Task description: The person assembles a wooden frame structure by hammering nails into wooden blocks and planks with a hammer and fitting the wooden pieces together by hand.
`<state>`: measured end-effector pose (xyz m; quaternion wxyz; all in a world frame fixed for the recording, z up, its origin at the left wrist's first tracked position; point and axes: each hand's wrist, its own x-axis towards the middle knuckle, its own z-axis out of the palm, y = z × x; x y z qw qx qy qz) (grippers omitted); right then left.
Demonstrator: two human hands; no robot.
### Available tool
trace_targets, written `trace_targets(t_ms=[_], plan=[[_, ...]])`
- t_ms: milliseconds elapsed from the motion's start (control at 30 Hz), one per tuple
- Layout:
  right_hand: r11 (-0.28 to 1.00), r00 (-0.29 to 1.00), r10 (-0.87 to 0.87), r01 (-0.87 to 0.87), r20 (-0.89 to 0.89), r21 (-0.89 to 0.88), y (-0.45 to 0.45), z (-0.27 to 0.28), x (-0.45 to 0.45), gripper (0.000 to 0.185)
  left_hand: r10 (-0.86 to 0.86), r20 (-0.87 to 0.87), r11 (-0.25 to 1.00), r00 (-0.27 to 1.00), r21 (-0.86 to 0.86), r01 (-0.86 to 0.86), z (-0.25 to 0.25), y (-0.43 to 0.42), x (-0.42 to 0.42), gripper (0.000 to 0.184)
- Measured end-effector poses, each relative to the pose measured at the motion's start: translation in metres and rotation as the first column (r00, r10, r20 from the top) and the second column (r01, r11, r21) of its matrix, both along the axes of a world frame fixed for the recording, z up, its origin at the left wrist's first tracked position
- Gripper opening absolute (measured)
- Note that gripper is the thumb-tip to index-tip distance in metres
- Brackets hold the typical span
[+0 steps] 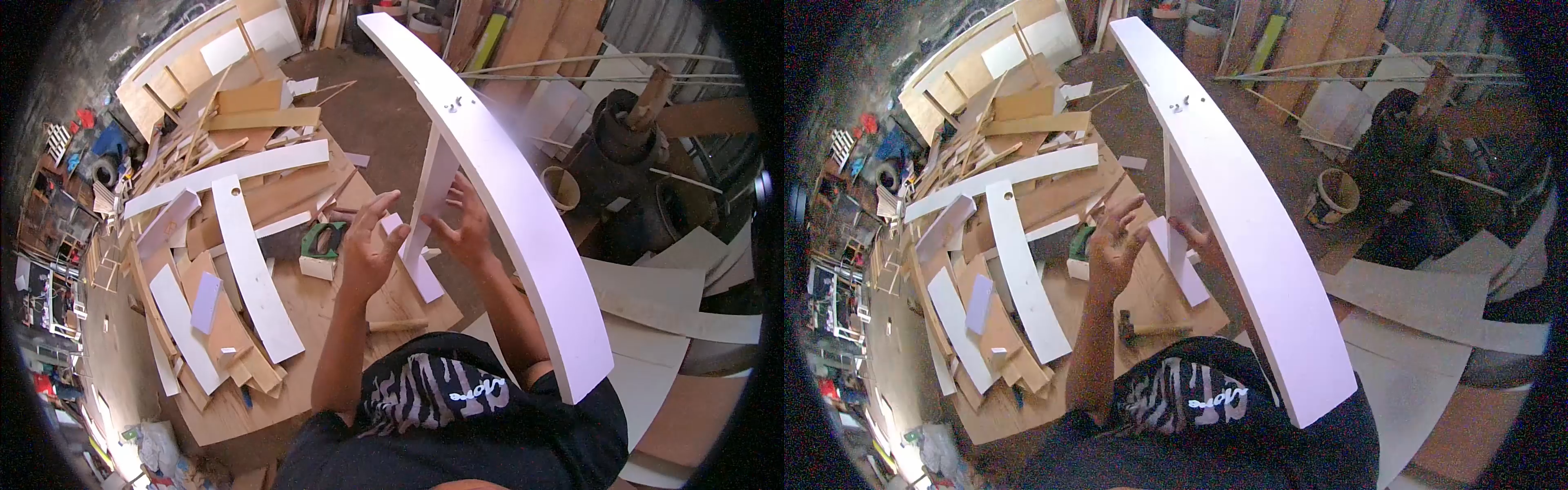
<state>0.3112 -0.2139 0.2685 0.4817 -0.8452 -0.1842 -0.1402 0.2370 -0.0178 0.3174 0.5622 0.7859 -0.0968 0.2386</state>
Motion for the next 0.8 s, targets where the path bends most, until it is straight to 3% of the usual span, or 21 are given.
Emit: trace_targets(t_ms=[100, 133, 200, 233, 300, 367, 400, 467, 533, 600, 667, 700, 733, 800], plan=[[1.000, 0.991, -0.007, 0.006, -0.133, -0.005, -0.007, -0.009, 0.001, 0.095, 0.042, -0.024, 0.999, 0.999, -0.004, -0.043, -0.009, 0.004, -0.006, 0.051], [0.937, 0.958, -0.016, 0.113, 0.285, -0.330, -0.012, -0.026, 0.008, 0.096, 0.046, -0.031, 0.999, 0.998, -0.006, -0.047, -0.012, 0.006, -0.008, 0.050], [0.777, 0.762, 0.133, 0.317, 0.634, -0.544, -0.019, -0.041, 0.010, 0.098, 0.065, -0.041, 0.998, 0.997, -0.012, -0.065, -0.014, 0.008, -0.015, 0.050], [0.948, 0.968, -0.010, 0.089, 0.251, -0.304, -0.014, -0.003, -0.005, 0.101, 0.068, -0.051, 0.997, 0.996, -0.024, -0.070, -0.014, 0.009, -0.020, 0.048], [0.999, 0.978, 0.021, -0.012, -0.209, 0.045, -0.011, 0.012, -0.013, 0.104, 0.081, -0.061, 0.996, 0.995, -0.038, -0.084, -0.018, 0.011, -0.029, 0.046], [0.991, 0.994, 0.101, -0.104, 0.038, 0.089, -0.018, -0.005, -0.015, 0.109, 0.080, -0.130, 0.987, 0.988, -0.130, -0.097, -0.028, 0.015, -0.039, 0.043], [0.991, 0.995, 0.097, -0.098, 0.009, 0.087, -0.021, 0.002, -0.025, 0.109, 0.088, -0.147, 0.985, 0.985, -0.134, -0.108, -0.035, 0.019, -0.046, 0.043], [1.000, 0.985, 0.002, 0.001, 0.175, -0.016, -0.024, 0.003, -0.038, 0.090, 0.128, -0.138, 0.980, 0.982, -0.137, -0.146, -0.050, 0.030, -0.063, 0.039], [0.973, 0.859, -0.198, 0.230, 0.471, -0.011, -0.016, -0.011, -0.061, 0.067, 0.284, -0.103, 0.944, 0.953, -0.146, -0.297, -0.060, 0.040, -0.090, 0.032], [0.994, 0.865, -0.107, 0.098, 0.490, 0.045, 0.010, -0.043, -0.093, 0.047, 0.428, -0.087, 0.884, 0.900, -0.168, -0.437, -0.073, 0.059, -0.128, 0.024], [0.994, 0.941, 0.101, -0.112, 0.322, 0.016, 0.058, -0.060, -0.134, 0.037, 0.521, -0.074, 0.821, 0.850, -0.231, -0.523, -0.083, 0.084, -0.166, 0.020], [0.972, 0.938, 0.225, -0.198, 0.263, -0.125, 0.080, -0.058, -0.149, 0.037, 0.563, -0.123, 0.802, 0.817, -0.158, -0.576, -0.083, 0.095, -0.188, 0.019], [0.949, 0.950, 0.296, -0.304, 0.099, 0.086, 0.109, -0.073, -0.166, 0.037, 0.602, -0.162, 0.780, 0.782, -0.091, -0.619, -0.085, 0.105, -0.209, 0.018], [0.904, 0.869, 0.427, -0.404, -0.249, 0.138, 0.153, -0.076, -0.194, 0.036, 0.646, -0.249, 0.720, 0.722, -0.115, -0.684, -0.096, 0.126, -0.249, 0.018]])
